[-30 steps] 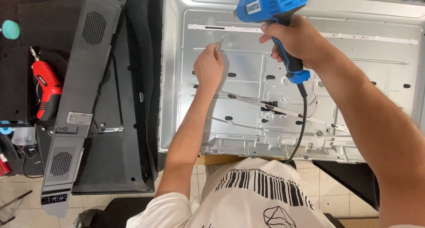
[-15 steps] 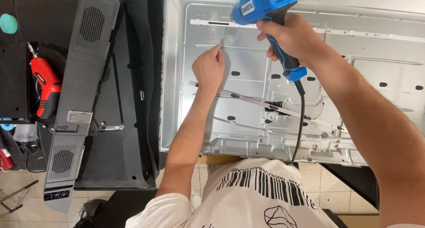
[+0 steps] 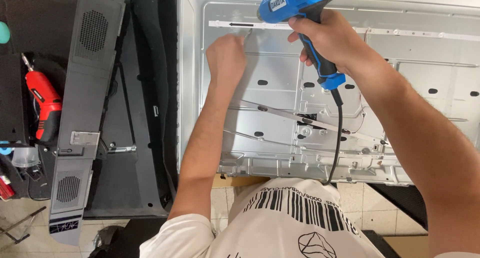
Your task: Removing LED backlight strips from a television panel using a heat gun and a prying tool
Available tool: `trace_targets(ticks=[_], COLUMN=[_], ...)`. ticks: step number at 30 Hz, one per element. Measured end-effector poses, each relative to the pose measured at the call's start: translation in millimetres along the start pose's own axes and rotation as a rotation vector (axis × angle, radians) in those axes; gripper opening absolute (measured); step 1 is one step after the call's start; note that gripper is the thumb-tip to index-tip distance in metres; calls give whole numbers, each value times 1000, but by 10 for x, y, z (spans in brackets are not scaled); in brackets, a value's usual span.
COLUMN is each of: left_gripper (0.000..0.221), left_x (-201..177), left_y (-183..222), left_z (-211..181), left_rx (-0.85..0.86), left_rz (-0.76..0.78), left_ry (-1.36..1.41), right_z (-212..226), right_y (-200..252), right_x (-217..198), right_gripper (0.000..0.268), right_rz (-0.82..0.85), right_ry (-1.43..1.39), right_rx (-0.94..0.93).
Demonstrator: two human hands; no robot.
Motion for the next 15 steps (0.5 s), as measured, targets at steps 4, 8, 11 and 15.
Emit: trace_targets(ticks=[4,8,11,15], left_gripper=[25,27,40,32], left_x=[74,370,603,698], left_y=[172,365,491,477], left_z=[-73,-97,-111,-132], left_rx=[33,-74,-77,-55], left_rz=[-189,-86,-97,-299], left_ry=[-55,-69,-64,-39], right_z=[-52,-8,-24,14], right_y=[-49,-60,-79,-34], right_x=[-24,3,2,-14], right_gripper=[45,46,48,46], right_rz=[30,18,20,10], right_ry=[-18,17,36,59], right_rx=[-32,-40,-64,-12])
Point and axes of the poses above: each hand's wrist, its own y-axis away from the middle knuckle, its own x-axis out of the palm, z = x × y, the point moved 2 cm from there along -y, towards the middle knuckle, and after that the axes turned 3 degrees about x, right-handed, at the moved point
